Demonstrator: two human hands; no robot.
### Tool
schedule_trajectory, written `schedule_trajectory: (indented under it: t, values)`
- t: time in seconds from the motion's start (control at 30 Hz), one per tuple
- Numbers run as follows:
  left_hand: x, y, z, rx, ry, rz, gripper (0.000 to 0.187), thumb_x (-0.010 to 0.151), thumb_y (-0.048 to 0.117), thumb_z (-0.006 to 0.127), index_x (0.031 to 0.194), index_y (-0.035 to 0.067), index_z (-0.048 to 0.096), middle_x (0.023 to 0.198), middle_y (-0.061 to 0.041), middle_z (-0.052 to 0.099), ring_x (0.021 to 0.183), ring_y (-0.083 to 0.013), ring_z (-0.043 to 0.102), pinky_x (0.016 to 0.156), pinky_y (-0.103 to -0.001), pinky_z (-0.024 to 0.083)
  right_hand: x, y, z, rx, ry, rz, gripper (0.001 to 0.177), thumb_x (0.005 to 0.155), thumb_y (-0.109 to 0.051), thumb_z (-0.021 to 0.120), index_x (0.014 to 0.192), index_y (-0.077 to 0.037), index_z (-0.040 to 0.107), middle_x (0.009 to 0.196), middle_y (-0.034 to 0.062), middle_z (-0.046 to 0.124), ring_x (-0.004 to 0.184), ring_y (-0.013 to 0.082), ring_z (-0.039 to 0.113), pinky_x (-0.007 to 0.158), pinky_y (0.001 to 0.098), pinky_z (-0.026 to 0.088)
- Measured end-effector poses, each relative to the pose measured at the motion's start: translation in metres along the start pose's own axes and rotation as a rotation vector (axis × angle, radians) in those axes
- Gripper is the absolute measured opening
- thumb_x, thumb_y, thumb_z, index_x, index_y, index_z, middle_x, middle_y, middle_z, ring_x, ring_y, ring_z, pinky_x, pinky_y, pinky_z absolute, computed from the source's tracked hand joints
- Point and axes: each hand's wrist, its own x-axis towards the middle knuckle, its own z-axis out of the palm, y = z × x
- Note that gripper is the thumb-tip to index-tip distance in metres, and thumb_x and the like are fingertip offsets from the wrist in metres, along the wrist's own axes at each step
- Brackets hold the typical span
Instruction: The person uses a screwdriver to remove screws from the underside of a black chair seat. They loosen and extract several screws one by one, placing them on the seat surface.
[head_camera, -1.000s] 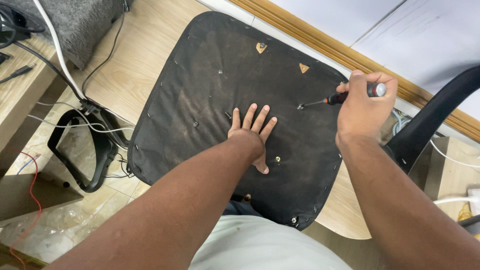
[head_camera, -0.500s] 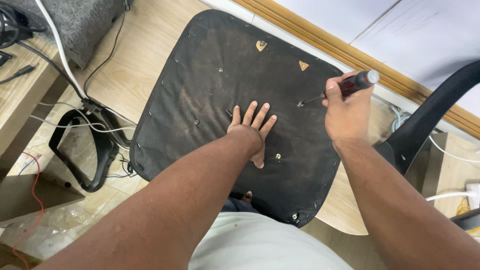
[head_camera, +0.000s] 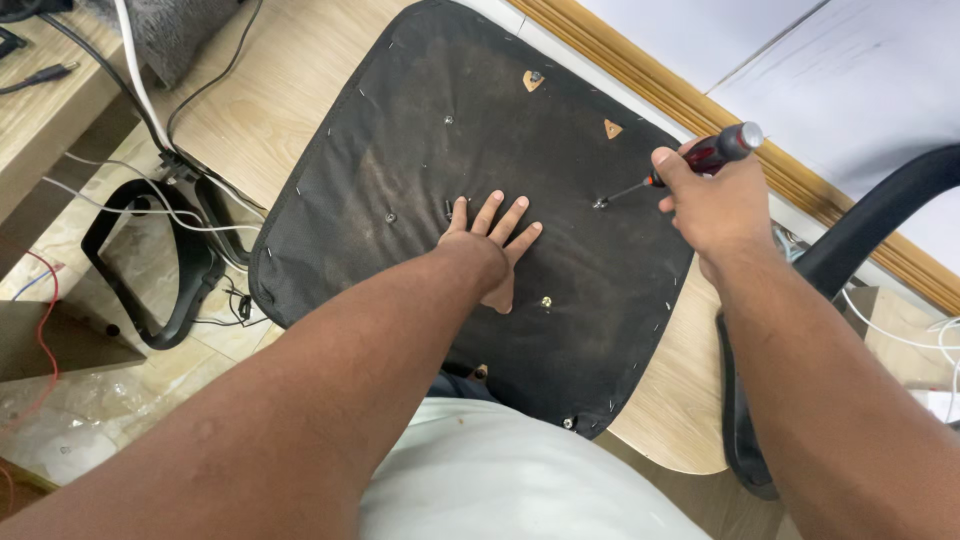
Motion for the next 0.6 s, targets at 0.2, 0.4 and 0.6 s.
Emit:
schedule_trajectory:
  t: [0.2,0.4,0.6]
  values:
    - [-0.002,0.000,-0.002,-0.042,0.010,-0.002,0.105,0.091,0.033,0.065,0.164,0.033,-0.011,0.170,-0.003,-0.030,0.155,-0.0293,-0.031,0.124,-0.063,-0.011,-0.011,0.002,0.002,0.213,-0.107,-0.100,0.018,0.094,-0.009,0.070,0.107,-0.004,0.058,0.098,0.0069,0.069,0.076,0.0116,0.070,0.061,0.0258,0.057]
    - [-0.004,-0.001,0.000,-0.067,0.024,0.002,0.106,0.089,0.027,0.065,0.164,0.033,-0.010,0.170,-0.002,-0.029,0.155,-0.0293,-0.030,0.124,-0.063,-0.011,-0.010,-0.014,-0.012,0.211,-0.055,-0.190,0.024,0.101,-0.004,0.065,0.119,-0.002,0.050,0.107,0.0082,0.067,0.078,0.0124,0.070,0.063,0.0229,0.059]
    - [-0.004,-0.002,0.000,-0.072,0.017,0.011,0.107,0.088,0.023,0.064,0.164,0.034,-0.011,0.170,-0.002,-0.030,0.154,-0.0294,-0.032,0.123,-0.063,-0.012,-0.008,-0.023,-0.024,0.210,-0.080,-0.293,0.029,0.102,-0.001,0.063,0.127,-0.002,0.049,0.114,0.0076,0.066,0.081,0.0104,0.070,0.065,0.0204,0.059]
